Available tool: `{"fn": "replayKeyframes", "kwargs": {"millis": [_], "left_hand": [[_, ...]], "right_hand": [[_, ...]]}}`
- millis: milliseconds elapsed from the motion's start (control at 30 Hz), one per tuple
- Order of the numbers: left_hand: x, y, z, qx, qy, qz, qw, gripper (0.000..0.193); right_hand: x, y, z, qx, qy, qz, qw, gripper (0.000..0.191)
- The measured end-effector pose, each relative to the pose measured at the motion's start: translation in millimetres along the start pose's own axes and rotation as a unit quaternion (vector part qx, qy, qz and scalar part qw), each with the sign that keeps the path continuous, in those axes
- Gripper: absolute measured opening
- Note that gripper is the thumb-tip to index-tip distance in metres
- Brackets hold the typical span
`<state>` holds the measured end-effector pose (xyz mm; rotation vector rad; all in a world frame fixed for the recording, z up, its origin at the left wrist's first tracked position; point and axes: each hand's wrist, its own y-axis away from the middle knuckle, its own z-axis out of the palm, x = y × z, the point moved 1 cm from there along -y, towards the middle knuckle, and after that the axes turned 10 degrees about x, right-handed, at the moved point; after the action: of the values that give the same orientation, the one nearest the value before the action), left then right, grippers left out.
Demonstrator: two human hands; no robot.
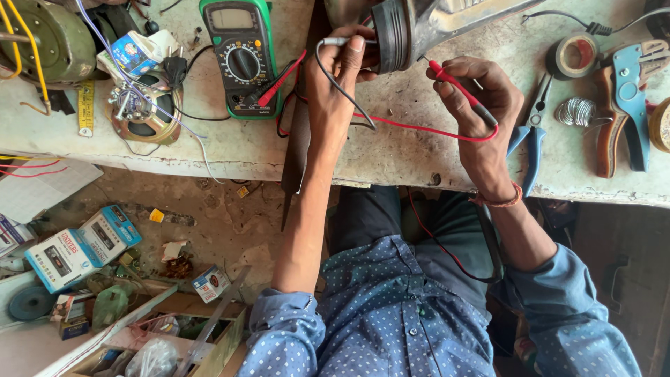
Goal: The person works on a disassembled electronic device, using a soldering iron to join wires to a circuit board and a multimeter to test connections. They handle a small circuit board, wires, and a metallic reflector component while seated at a cluttered workbench.
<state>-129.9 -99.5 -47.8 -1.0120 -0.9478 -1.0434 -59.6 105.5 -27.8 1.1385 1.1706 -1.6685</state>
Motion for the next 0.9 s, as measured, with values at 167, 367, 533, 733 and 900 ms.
{"fn": "replayKeyframes", "kwargs": {"millis": [167, 367, 533, 733, 900], "left_hand": [[-3, -1, 4, 0.0, 0.014, -0.014, 1.0, 0.032], [-9, 1, -3, 0.012, 0.026, -0.027, 0.999, 0.034], [-9, 4, -7, 0.027, 0.018, -0.034, 0.999, 0.034], [-3, 11, -6, 0.024, -0.01, 0.008, 1.0, 0.035], [-7, 14, -10, 0.007, 0.003, 0.005, 1.0, 0.03]], "right_hand": [[-1, 0, -2, 0.006, 0.011, 0.0, 1.0, 0.017], [0, 4, 2, 0.006, 0.021, -0.002, 1.0, 0.017], [2, 4, 8, 0.002, 0.011, -0.007, 1.0, 0.016], [6, 4, 11, 0.003, -0.025, 0.012, 1.0, 0.015], [24, 12, 19, 0.029, -0.165, 0.109, 0.98, 0.018]]}}
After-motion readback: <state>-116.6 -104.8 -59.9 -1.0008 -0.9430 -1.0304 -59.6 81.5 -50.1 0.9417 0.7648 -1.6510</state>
